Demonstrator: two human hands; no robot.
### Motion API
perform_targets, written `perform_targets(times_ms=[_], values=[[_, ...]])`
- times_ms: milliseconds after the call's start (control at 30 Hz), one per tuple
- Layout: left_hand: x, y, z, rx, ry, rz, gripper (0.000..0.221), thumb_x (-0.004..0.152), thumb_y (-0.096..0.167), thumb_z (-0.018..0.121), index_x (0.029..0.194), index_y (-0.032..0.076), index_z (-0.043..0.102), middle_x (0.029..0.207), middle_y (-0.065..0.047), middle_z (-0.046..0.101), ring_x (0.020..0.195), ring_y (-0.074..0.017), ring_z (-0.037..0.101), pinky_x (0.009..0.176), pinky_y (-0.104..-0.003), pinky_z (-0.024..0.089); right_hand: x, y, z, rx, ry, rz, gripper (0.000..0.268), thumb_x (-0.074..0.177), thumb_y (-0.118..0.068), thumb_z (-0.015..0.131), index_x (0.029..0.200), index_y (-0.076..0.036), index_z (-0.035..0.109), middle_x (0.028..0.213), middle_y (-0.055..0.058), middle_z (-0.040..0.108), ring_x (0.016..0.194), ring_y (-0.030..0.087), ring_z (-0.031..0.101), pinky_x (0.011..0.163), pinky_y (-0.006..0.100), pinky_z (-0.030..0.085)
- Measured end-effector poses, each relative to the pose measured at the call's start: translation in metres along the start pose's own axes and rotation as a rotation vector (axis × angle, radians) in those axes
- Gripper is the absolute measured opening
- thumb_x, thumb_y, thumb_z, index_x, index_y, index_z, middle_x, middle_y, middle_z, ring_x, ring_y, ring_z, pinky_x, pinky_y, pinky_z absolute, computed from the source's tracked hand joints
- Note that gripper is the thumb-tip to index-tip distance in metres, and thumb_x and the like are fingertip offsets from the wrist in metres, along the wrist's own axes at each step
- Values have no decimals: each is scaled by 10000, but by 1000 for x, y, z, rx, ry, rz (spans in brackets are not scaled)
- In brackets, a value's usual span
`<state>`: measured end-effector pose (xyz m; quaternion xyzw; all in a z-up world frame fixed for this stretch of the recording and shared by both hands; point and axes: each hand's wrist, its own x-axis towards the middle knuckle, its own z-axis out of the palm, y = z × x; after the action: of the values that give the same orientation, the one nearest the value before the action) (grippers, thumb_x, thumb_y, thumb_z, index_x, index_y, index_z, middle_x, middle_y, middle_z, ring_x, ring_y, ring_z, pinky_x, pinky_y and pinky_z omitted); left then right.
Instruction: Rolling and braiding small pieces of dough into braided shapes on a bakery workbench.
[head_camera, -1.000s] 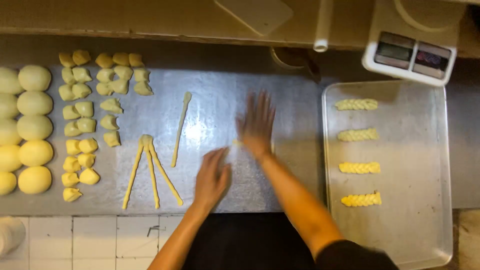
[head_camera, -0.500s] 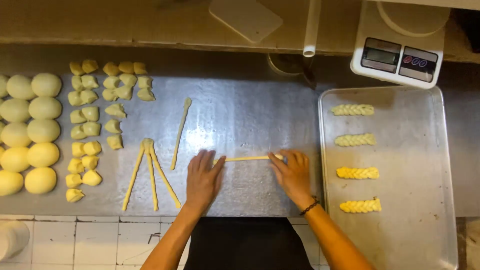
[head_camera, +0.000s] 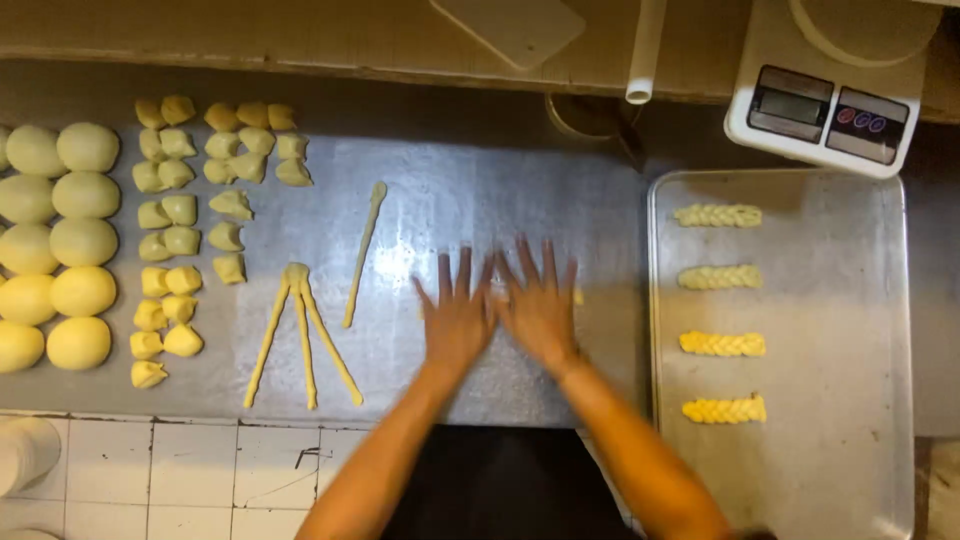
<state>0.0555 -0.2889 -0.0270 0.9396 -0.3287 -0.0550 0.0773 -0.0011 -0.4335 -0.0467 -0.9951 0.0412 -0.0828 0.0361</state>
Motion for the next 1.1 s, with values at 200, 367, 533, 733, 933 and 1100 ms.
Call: perform_targets(times_ms=[200, 367, 533, 733, 933, 1100], values=[[31, -65, -12, -293, -192, -14, 599, 956, 540, 474, 1527, 362, 455, 1591, -42, 358, 1507, -325, 286, 1168, -631, 212, 24, 65, -51, 342, -205, 86, 481, 962, -401, 623, 1438, -367, 561, 1418, 8, 564, 1356, 319, 457, 1090, 553, 359], [-19, -77, 5, -380, 185, -47, 353, 892, 214, 655, 1225, 310, 722, 1029, 41, 639, 1268, -241, 570, 1058, -404, 475, 4, 71, -42, 67, -67, 125, 97, 914, -310, 737, 1002, -350, 736, 955, -133, 700, 941, 136, 700, 828, 315, 548], [-32, -30, -83, -995, 484, -197, 508, 847, 20, 727, 1339, 141, 684, 1046, -105, 665, 888, -329, 699, 780, -409, 582, 104, 2, -85, 284, 278, -89, 45, 889, -126, 796, 909, -165, 787, 1171, 107, 697, 1096, 358, 662, 903, 427, 533], [-19, -42, -62, -672, 697, -183, 337, 846, 217, 817, 1176, 220, 748, 808, 83, 688, 854, -156, 671, 938, -402, 472, 207, -49, -9, 355, 319, -382, 181, 815, -120, 823, 888, -279, 777, 964, -64, 680, 1044, 218, 631, 893, 372, 488], [-50, -46, 9, -360, 355, 29, 412, 992, 364, 593, 1335, 146, 659, 1150, -77, 736, 1280, -307, 583, 1127, -642, 302, 191, -78, 17, 223, 136, -361, 385, 988, -91, 578, 1345, -187, 684, 985, 59, 741, 1125, 262, 629, 922, 431, 450], [-67, -59, -25, -486, 280, 104, 558, 924, 259, 641, 1448, 93, 543, 1405, -130, 593, 1386, -395, 454, 1179, -658, 208, 211, -98, -14, 54, 25, -332, 243, 900, -176, 640, 1101, -198, 774, 1206, 30, 623, 1039, 268, 520, 899, 427, 397]])
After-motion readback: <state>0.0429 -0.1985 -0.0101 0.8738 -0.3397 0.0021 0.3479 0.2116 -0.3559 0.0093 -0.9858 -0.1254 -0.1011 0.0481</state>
